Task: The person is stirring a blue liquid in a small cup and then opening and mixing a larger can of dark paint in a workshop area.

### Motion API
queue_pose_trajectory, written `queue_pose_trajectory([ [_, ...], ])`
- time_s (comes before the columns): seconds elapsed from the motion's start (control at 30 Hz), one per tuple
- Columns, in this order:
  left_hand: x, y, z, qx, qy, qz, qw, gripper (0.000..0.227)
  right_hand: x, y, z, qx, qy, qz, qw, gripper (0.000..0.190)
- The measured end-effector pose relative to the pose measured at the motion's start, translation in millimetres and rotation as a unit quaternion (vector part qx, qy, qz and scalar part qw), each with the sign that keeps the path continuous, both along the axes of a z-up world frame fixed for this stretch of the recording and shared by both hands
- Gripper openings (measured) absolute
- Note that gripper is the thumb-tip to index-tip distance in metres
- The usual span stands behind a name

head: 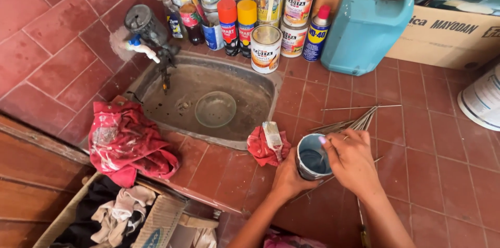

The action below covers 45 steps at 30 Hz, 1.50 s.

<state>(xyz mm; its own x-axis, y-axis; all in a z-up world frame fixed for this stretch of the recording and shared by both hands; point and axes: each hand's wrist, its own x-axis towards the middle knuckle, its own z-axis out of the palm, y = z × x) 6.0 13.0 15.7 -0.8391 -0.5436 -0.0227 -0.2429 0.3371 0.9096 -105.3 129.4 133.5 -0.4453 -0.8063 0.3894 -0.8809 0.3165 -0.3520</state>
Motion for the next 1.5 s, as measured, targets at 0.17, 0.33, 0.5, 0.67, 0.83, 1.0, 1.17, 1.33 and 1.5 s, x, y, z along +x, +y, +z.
queue_pose_trajectory([
  [0.17, 4.3, 3.8, -0.9, 0.037, 0.012, 0.012, 0.999, 0.097, 13.3, -3.7, -2.5, -0.023, -0.021, -0.008, 0.999, 0.032],
  [0.33, 8.0, 1.8, -8.0, -0.014, 0.120, 0.029, 0.992, 0.098, 28.9, -1.0, 2.9, -0.023, 0.107, -0.129, 0.986, 0.019],
  [0.5, 59.1, -30.5, 30.3, -0.029, 0.107, 0.018, 0.994, 0.102, 86.9, -26.5, 37.9, -0.063, -0.006, -0.012, 0.998, 0.024],
  [0.67, 112.0, -61.2, 34.3, -0.007, 0.048, 0.018, 0.999, 0.108, 113.5, -52.9, 24.9, -0.065, 0.005, -0.034, 0.997, 0.021],
  [0.83, 155.5, -79.6, 25.9, 0.021, 0.075, 0.033, 0.996, 0.095, 147.0, -82.9, 19.3, -0.039, -0.066, 0.091, 0.993, 0.028],
  [1.0, 161.1, -96.9, -3.6, 0.007, 0.070, 0.041, 0.997, 0.102, 159.5, -105.4, -7.4, -0.053, 0.000, 0.023, 0.998, 0.017],
  [1.17, 163.3, -112.6, -6.0, 0.006, 0.151, 0.041, 0.988, 0.097, 172.3, -121.9, -12.7, -0.053, -0.026, 0.020, 0.998, 0.020],
  [1.33, 163.1, -122.7, -18.4, 0.021, 0.087, 0.032, 0.995, 0.101, 176.3, -134.7, -12.6, -0.040, -0.012, -0.015, 0.999, 0.023],
  [1.5, 153.9, -134.8, -47.8, -0.022, 0.116, -0.017, 0.993, 0.119, 172.1, -136.9, -19.2, -0.037, 0.011, -0.079, 0.996, 0.022],
])
